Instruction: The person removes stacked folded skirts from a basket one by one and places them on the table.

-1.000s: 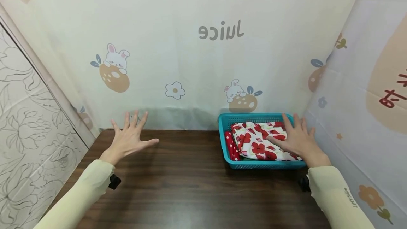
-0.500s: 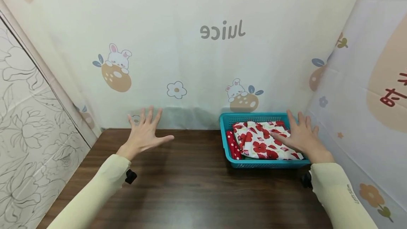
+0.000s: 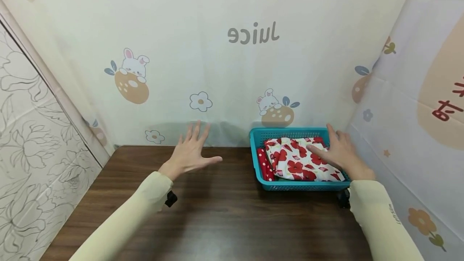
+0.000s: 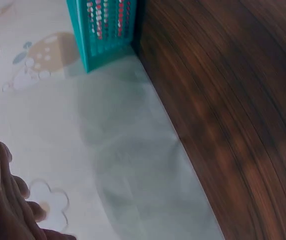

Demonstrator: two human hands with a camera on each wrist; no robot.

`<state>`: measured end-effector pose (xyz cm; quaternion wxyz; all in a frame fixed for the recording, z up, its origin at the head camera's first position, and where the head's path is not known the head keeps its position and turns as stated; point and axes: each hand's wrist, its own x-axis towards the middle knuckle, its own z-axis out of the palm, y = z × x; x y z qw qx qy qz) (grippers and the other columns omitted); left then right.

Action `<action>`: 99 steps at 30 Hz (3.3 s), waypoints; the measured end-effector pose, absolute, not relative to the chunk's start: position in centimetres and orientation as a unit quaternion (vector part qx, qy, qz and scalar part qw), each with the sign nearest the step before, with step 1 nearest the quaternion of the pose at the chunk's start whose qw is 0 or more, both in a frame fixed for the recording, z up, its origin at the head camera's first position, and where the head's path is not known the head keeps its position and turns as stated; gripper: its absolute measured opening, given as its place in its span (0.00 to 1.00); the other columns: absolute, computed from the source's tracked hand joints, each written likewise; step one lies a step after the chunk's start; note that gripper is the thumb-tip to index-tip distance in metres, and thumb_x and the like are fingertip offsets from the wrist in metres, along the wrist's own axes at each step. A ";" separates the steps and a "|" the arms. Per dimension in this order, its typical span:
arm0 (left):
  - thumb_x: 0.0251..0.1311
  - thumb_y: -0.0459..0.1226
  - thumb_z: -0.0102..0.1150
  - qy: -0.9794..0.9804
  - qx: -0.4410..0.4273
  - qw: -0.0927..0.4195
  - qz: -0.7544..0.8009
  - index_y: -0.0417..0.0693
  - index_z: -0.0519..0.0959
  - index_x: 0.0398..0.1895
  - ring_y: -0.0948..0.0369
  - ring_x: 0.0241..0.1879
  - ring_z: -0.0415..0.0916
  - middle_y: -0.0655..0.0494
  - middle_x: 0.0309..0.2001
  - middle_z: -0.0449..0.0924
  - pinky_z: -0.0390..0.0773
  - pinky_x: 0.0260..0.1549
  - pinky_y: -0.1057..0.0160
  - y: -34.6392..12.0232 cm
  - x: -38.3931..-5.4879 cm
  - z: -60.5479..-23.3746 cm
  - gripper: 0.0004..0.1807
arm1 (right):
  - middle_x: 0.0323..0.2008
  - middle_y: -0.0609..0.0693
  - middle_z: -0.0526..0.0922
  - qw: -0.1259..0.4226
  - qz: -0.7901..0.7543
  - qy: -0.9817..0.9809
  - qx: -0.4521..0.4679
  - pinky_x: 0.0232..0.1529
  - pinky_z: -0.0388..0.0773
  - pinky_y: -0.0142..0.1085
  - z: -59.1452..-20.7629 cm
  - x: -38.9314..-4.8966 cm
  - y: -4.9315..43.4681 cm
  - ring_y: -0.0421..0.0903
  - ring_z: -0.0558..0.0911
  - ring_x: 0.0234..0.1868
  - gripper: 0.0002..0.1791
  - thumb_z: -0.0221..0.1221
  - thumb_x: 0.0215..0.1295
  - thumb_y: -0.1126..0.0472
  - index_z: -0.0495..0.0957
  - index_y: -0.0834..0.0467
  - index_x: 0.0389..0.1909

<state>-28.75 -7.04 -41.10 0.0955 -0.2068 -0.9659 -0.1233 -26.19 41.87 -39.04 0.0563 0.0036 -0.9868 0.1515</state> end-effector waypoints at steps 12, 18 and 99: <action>0.52 0.82 0.42 -0.951 -0.260 0.077 -0.150 0.63 0.44 0.85 0.42 0.73 0.64 0.47 0.82 0.53 0.69 0.68 0.38 -0.6 -28.3 -41.4 0.62 | 0.72 0.84 0.45 0.002 0.200 -0.979 -0.030 0.58 0.62 0.79 -40.2 -27.8 42.6 0.82 0.53 0.69 0.65 0.53 0.68 0.28 0.29 0.67 0.80; 0.53 0.80 0.45 -0.937 -0.296 0.087 -0.163 0.62 0.48 0.84 0.50 0.69 0.67 0.50 0.77 0.62 0.77 0.63 0.46 3.2 -28.3 -40.8 0.59 | 0.74 0.82 0.43 0.003 0.218 -0.976 -0.028 0.58 0.61 0.80 -40.5 -27.9 43.2 0.82 0.52 0.71 0.65 0.53 0.68 0.28 0.29 0.67 0.80; 0.64 0.37 0.67 -0.888 -0.049 -0.177 -0.422 0.40 0.77 0.39 0.57 0.19 0.70 0.51 0.29 0.76 0.76 0.17 0.61 18.1 -28.7 -44.2 0.10 | 0.68 0.84 0.49 -0.163 0.276 -0.941 -0.113 0.65 0.65 0.73 -45.1 -28.3 45.6 0.80 0.57 0.66 0.60 0.64 0.68 0.42 0.39 0.80 0.74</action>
